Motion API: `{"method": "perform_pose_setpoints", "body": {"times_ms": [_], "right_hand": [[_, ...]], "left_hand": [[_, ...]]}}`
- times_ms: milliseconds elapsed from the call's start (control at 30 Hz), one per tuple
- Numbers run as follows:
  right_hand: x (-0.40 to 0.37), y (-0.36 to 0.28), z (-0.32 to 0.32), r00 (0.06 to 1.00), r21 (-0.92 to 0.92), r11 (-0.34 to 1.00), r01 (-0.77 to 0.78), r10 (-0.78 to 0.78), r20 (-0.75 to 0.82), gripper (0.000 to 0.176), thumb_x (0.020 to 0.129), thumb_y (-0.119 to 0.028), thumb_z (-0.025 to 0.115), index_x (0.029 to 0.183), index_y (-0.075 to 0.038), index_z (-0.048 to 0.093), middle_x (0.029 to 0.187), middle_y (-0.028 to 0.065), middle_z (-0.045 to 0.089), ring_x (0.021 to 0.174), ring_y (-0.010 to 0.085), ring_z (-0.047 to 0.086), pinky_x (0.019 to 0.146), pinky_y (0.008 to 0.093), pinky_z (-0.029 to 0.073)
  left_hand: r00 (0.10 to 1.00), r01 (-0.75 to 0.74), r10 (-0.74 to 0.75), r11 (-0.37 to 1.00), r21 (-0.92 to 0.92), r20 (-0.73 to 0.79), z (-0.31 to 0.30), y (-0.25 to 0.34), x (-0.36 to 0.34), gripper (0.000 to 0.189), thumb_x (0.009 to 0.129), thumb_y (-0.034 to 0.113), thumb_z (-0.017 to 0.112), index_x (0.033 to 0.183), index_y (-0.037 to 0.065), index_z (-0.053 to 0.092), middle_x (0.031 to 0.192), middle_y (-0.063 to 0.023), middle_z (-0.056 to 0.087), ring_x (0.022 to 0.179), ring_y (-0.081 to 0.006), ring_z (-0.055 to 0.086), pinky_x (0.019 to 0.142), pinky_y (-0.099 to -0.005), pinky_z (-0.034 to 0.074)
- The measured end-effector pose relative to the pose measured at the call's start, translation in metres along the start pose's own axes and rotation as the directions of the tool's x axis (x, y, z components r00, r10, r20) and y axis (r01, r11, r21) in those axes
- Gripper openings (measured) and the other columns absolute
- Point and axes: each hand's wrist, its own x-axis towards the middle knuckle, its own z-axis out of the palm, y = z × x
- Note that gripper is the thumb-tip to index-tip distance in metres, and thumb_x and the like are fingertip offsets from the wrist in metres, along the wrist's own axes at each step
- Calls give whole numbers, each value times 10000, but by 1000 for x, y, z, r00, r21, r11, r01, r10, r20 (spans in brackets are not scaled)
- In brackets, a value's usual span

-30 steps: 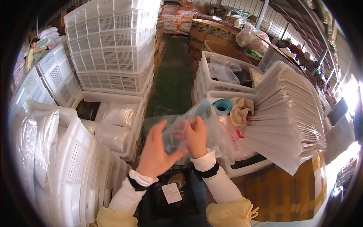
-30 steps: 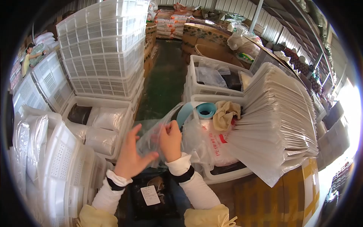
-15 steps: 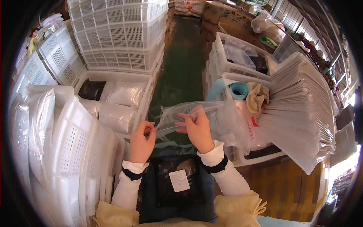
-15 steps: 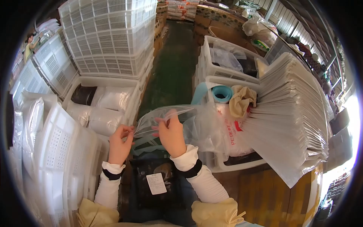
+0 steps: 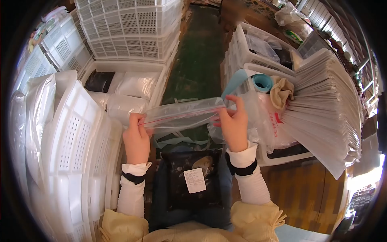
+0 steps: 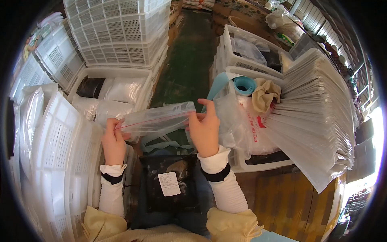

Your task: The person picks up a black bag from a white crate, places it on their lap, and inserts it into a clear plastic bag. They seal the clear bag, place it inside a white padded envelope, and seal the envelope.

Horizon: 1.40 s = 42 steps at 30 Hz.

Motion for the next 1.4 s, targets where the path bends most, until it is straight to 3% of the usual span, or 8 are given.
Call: {"method": "perform_pose_setpoints", "body": {"times_ms": [233, 467, 600, 700, 933, 1100, 1200, 1400], "right_hand": [[-40, -13, -14, 982, -310, 944, 113, -60, 177, 327, 803, -163, 666, 1034, 22, 527, 685, 157, 630, 522, 223, 597, 510, 313, 465], [-115, 14, -79, 875, -824, 554, 119, 333, 351, 506, 794, -487, 615, 834, 17, 612, 750, 184, 615, 621, 332, 594, 578, 389, 471], [-129, 65, -86, 894, -762, 554, 337, 66, 443, 740, 766, -486, 642, 1264, 18, 429, 1379, 282, 293, 1261, 475, 285, 1016, 524, 253], [-134, 100, -70, 912, -563, 814, 142, 113, 393, 857, 764, -479, 645, 1359, 17, 277, 1459, 267, 104, 1324, 510, 26, 1055, 578, 30], [-148, 79, -43, 921, -398, 917, -18, 170, 349, 935, 766, -403, 678, 1380, 61, 147, 1437, 301, 150, 1364, 421, 23, 1089, 460, 51], [-163, 45, -40, 923, 119, 977, -177, 123, 363, 613, 792, -217, 694, 1262, 7, 369, 1154, 95, 537, 1010, 177, 533, 900, 306, 408], [-170, 70, -59, 665, 348, 602, -719, 451, 595, 562, 789, -193, 688, 1239, 4, 414, 1120, 94, 566, 1003, 181, 549, 892, 313, 421], [-203, 78, -69, 722, 580, 455, -675, 567, 396, 441, 786, -209, 651, 1158, -17, 514, 1073, 104, 607, 1001, 237, 580, 895, 361, 455]], "left_hand": [[940, 319, -284, 928, -192, 192, -10, -20, -22, 230, 917, 59, 400, 1097, -6, 528, 916, -147, 647, 631, -229, 658, 562, -285, 528], [729, 685, -563, 601, -412, 390, -34, -68, -98, 372, 945, 287, 447, 1069, -48, 552, 1078, -139, 614, 814, -238, 648, 705, -323, 525], [673, 739, -537, 491, -461, 508, -29, -75, -135, 428, 965, 306, 409, 1225, -28, 472, 1241, -119, 517, 1156, -221, 485, 983, -357, 368], [703, 711, -442, 420, -563, 558, -16, -54, -152, 514, 989, 317, 322, 1388, -2, 263, 1400, -113, 342, 1300, -202, 307, 1087, -309, 202], [747, 654, -407, 310, -690, 525, -11, -32, -156, 482, 998, 301, 287, 1379, 5, 279, 1398, -90, 342, 1284, -179, 309, 1085, -305, 199], [682, 715, -385, 176, -676, 622, -32, -25, -153, 431, 997, 300, 288, 1335, 38, 343, 1324, -71, 426, 1228, -189, 387, 1049, -345, 280], [626, 766, -413, 170, -620, 661, -39, -25, -160, 412, 994, 276, 317, 1331, 44, 353, 1317, -70, 434, 1230, -188, 386, 1050, -349, 279], [655, 746, -389, 468, -473, 648, -57, -23, -139, 324, 974, 169, 389, 1232, -16, 453, 1173, -104, 543, 1007, -181, 555, 886, -296, 431]]}}
